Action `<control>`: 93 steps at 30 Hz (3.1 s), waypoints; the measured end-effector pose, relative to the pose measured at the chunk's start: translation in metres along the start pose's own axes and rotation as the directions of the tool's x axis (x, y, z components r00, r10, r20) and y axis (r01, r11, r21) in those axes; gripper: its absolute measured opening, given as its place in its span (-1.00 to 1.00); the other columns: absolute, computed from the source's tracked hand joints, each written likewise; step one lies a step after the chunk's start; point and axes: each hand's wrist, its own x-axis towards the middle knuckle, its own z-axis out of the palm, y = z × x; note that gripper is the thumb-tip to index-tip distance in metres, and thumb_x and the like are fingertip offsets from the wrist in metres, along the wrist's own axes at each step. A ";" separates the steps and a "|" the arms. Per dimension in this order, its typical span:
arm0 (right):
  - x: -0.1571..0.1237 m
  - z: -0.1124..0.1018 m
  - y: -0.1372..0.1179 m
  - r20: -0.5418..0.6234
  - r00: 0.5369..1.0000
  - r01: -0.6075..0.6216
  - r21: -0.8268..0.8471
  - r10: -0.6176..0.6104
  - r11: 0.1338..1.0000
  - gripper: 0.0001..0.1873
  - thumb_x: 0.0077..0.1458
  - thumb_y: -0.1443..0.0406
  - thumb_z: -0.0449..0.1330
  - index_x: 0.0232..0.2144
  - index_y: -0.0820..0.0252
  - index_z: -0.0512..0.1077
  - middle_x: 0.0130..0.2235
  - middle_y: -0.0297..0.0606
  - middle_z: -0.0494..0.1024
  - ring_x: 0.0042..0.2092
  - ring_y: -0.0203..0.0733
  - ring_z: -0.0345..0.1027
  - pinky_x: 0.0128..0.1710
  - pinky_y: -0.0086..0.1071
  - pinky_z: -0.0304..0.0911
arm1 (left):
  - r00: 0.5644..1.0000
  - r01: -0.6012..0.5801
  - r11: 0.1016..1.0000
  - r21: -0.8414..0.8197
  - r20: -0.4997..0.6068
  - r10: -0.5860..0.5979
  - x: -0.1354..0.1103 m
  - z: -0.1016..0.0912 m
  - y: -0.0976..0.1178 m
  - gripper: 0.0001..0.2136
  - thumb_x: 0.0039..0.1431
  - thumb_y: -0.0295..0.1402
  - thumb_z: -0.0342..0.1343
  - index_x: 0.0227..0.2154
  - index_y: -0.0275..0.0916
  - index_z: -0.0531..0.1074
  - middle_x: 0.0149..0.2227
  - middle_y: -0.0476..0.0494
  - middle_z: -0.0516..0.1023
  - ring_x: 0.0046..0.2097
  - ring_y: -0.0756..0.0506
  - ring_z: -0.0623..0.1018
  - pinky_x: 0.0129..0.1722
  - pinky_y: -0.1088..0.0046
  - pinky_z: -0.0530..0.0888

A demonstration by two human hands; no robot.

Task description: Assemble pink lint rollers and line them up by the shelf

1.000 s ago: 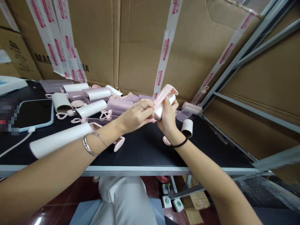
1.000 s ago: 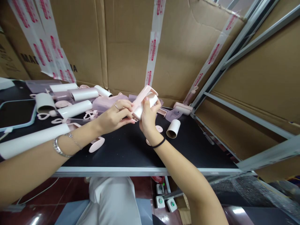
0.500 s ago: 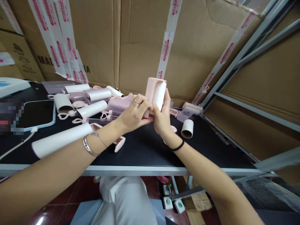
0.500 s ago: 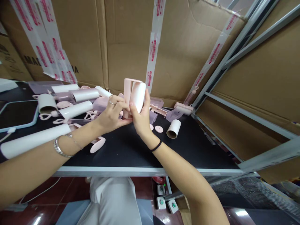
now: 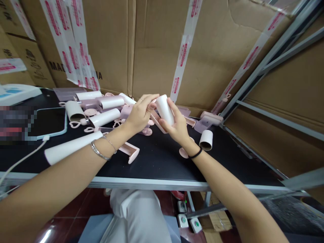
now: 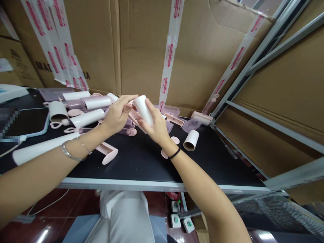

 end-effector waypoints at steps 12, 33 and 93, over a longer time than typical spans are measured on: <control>0.006 -0.015 0.001 0.250 0.967 -0.045 0.382 -0.056 0.923 -0.28 0.01 0.04 0.22 0.20 0.02 0.14 0.17 -0.19 0.31 0.09 0.00 0.29 0.09 -0.03 0.23 | 0.974 0.161 0.956 -0.244 -0.115 -0.194 0.003 -0.005 -0.002 -0.48 0.25 0.04 -0.22 -0.19 -0.27 0.48 -0.19 -0.22 0.53 -0.16 -0.06 0.53 -0.14 0.41 0.45; 0.004 -0.011 -0.022 0.159 0.980 0.072 0.290 -0.122 0.954 -0.33 0.11 0.04 0.13 0.21 0.01 0.02 0.24 -0.18 0.19 0.23 -0.04 0.11 0.23 -0.06 0.07 | 0.994 -0.093 0.996 0.002 0.065 0.092 -0.002 -0.002 0.017 -0.34 0.24 0.09 -0.34 0.06 -0.38 0.31 -0.07 -0.35 0.38 0.00 -0.18 0.41 0.04 0.19 0.36; 0.019 -0.005 -0.024 -0.443 0.789 -0.244 0.409 0.426 0.879 -0.40 0.20 0.07 -0.14 0.23 0.01 -0.16 0.15 -0.10 0.17 0.07 -0.09 0.30 -0.06 -0.14 0.34 | 0.753 0.658 0.463 -0.594 0.508 -0.417 -0.027 0.039 0.048 -0.38 0.13 0.11 -0.05 0.14 -0.18 0.17 0.04 -0.29 0.36 0.01 -0.20 0.46 -0.13 0.25 0.50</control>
